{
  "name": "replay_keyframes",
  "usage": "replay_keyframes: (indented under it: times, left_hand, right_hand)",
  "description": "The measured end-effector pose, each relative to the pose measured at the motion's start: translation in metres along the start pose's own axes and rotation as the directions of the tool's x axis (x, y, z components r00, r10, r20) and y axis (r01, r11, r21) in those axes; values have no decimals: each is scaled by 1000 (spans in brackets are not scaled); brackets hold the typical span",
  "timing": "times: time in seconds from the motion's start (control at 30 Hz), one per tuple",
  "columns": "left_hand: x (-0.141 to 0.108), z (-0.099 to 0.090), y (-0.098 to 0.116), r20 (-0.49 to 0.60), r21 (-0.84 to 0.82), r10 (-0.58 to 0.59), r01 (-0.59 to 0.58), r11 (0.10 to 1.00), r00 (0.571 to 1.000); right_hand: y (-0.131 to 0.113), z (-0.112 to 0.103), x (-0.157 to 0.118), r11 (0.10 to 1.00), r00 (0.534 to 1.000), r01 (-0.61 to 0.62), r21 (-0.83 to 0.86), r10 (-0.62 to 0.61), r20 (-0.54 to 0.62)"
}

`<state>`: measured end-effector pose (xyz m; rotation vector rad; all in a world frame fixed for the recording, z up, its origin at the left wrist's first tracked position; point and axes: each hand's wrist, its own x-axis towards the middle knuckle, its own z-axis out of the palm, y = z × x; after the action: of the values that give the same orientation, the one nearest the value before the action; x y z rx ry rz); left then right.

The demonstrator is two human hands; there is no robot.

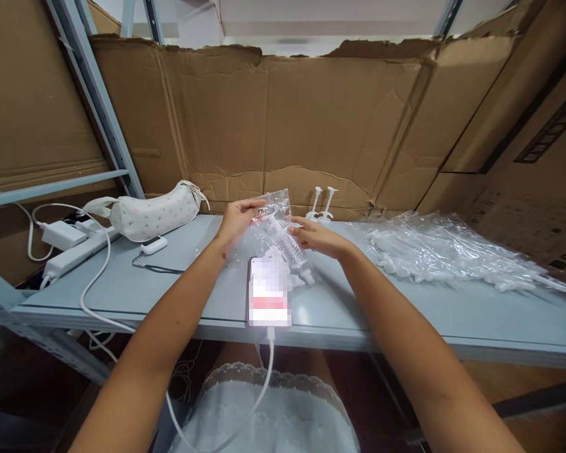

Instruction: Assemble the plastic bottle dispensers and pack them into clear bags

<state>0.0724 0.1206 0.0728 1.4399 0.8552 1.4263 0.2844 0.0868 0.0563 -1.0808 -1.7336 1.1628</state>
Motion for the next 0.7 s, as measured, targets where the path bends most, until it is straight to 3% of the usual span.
replay_keyframes:
  times: [0.17,0.27,0.37,0.47,0.53,0.7]
  left_hand:
    - [-3,5,1,-8,-51,37,-38,998,999]
    - [-5,6,3,15,-30,76,-75,997,997]
    - [-7,4,7,12,5,114,-114,993,993]
    - [-6,0,10,-13,-9,102,-102,995,995]
    - [-5,-2,11,-27,-18,77,-77,997,997]
    - [-4,0,11,-31,13,25,-25,1000,999]
  right_hand:
    - [-3,11,-1,982,994,110,-156,-110,10]
    - [-7,8,-3,978,994,93,-186,-103,-43]
    - [-12,-6,-8,972,990,17,-235,-49,-131]
    - [-17,-33,-20,950,965,-79,-302,-4,-264]
    - [-19,-56,-31,919,916,-187,-346,36,-400]
    - [-7,-116,-58,757,676,-546,-358,146,-722]
